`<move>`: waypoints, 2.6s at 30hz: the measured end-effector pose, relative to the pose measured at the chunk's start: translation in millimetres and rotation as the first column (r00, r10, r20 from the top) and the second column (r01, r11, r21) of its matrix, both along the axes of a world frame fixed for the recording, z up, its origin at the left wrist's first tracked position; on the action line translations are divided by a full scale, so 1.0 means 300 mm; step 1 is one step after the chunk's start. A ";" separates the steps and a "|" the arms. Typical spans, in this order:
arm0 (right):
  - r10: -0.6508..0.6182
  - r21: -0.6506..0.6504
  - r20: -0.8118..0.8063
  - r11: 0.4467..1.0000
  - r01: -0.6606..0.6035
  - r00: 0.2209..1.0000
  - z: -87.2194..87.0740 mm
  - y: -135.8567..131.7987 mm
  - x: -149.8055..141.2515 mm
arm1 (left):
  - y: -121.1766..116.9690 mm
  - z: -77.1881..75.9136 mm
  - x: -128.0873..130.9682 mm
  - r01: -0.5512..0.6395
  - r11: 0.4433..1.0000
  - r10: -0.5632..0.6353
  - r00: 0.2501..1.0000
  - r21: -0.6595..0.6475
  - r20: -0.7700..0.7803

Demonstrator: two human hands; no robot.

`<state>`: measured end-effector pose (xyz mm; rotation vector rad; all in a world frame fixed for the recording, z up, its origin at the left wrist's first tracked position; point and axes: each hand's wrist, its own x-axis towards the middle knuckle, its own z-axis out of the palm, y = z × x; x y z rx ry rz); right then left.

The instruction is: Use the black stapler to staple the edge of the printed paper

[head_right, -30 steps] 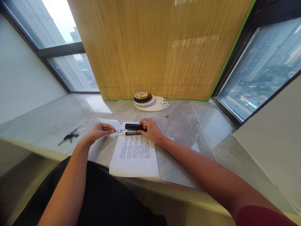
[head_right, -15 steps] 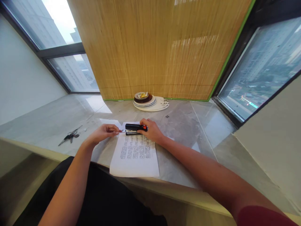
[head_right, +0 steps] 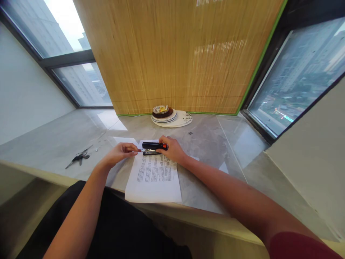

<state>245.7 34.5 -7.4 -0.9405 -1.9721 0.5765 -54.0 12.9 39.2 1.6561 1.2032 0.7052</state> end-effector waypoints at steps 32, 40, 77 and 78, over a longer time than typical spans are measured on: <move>-0.031 -0.006 0.021 0.999 0.032 0.999 0.004 0.002 -0.011 | 0.012 -0.055 0.053 0.007 0.999 -0.002 0.995 -0.049 0.099; -0.003 0.016 0.047 1.000 0.003 0.999 -0.004 0.005 -0.017 | 0.016 -0.059 0.055 0.004 0.998 0.002 0.994 -0.059 0.113; -0.465 0.063 -0.022 0.883 0.465 0.885 0.002 0.067 0.102 | 0.031 -0.089 -0.029 0.201 0.885 0.208 0.636 0.419 -0.743; -0.486 0.060 -0.020 0.872 0.487 0.874 -0.001 0.074 0.118 | 0.032 -0.086 -0.037 0.193 0.887 0.216 0.631 0.420 -0.745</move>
